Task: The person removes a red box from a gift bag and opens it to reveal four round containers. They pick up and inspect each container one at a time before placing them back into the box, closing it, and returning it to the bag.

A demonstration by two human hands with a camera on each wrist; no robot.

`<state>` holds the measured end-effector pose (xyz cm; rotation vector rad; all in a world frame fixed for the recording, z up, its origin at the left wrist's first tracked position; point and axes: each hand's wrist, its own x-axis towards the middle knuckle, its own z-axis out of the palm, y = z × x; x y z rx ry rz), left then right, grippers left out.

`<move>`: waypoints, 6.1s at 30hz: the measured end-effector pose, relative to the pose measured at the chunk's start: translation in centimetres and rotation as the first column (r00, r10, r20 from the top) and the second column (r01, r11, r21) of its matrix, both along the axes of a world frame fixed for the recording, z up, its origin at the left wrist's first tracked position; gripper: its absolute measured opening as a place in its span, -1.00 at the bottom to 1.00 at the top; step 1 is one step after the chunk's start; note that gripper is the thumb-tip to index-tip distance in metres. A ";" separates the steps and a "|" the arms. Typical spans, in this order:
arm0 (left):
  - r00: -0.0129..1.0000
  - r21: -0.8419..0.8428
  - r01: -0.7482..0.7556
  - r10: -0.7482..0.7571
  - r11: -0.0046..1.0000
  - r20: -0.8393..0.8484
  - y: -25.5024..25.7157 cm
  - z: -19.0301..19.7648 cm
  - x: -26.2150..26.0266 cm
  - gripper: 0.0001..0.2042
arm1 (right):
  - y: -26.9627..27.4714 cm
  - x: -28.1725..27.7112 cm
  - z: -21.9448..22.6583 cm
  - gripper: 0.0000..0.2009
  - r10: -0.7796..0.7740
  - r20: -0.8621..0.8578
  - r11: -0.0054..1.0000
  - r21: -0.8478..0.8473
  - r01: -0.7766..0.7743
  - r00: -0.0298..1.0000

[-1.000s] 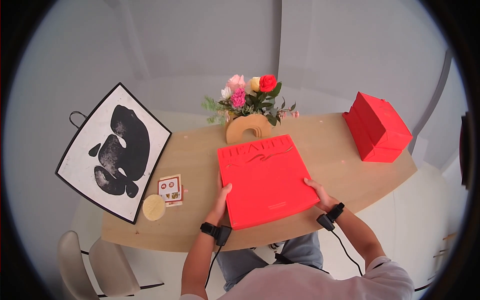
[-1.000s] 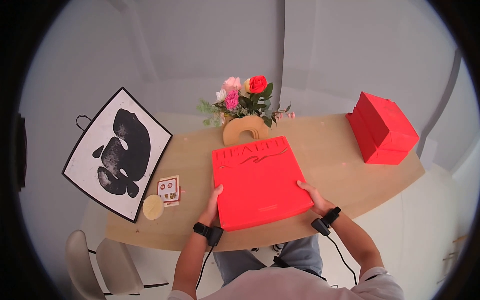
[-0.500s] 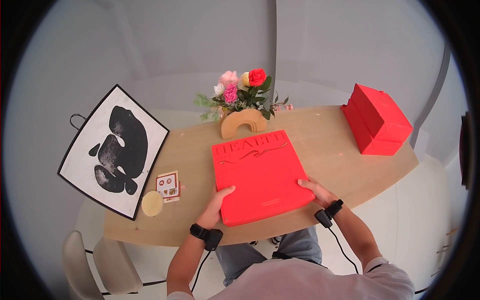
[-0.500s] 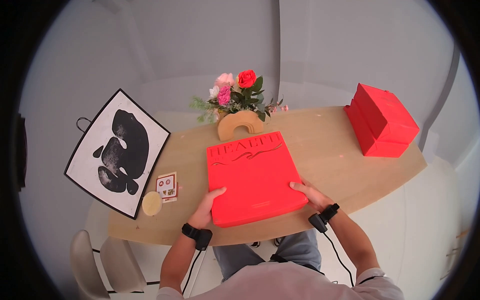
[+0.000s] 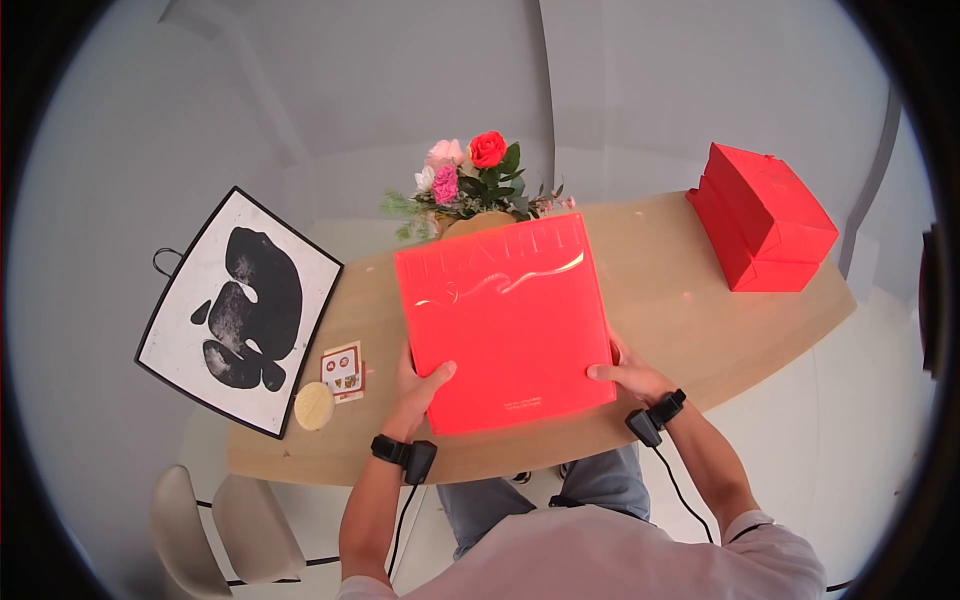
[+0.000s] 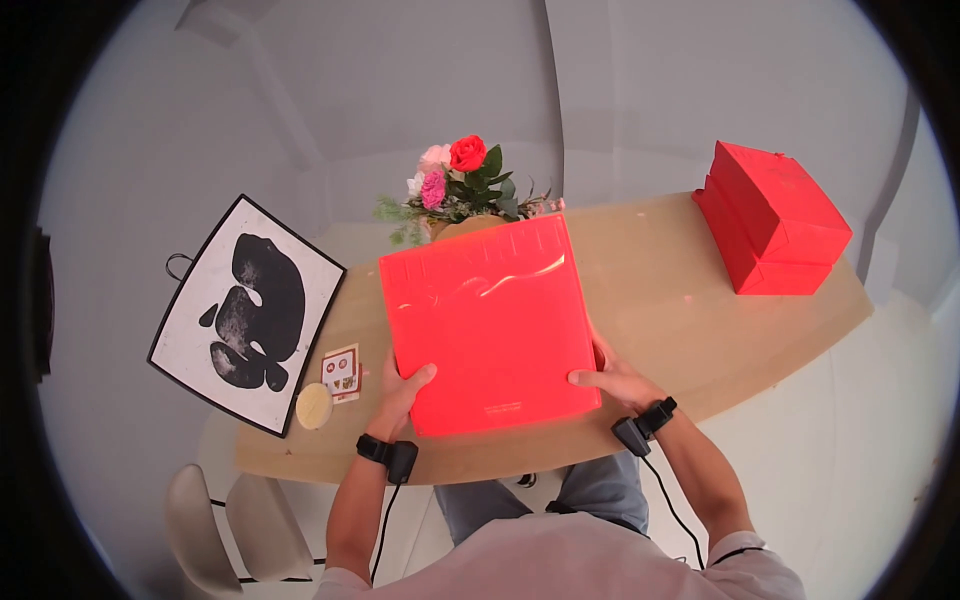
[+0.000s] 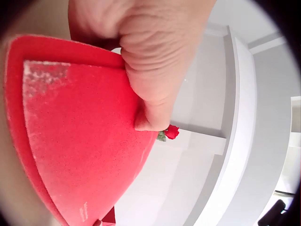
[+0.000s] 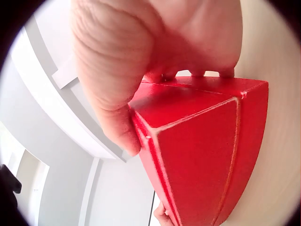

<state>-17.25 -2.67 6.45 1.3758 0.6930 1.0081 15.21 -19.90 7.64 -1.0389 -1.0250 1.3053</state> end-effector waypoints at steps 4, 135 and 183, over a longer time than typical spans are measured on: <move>1.000 0.153 0.009 -0.014 0.988 0.027 0.8 0.4 0.3 -0.24 | 1.5 0.3 0.8 0.06 -0.008 -0.027 0.995 0.095 0.011 1.000; 0.891 -0.549 0.273 0.008 0.790 0.455 -1.5 -1.9 -1.0 -0.59 | 4.0 -0.3 0.7 -0.18 -0.094 -0.098 0.983 0.148 0.108 0.991; 0.787 -0.282 -0.124 0.267 0.951 0.557 -1.1 -8.5 0.6 -0.58 | 6.2 1.2 -7.8 -0.65 -0.455 -0.243 0.850 0.171 0.499 0.857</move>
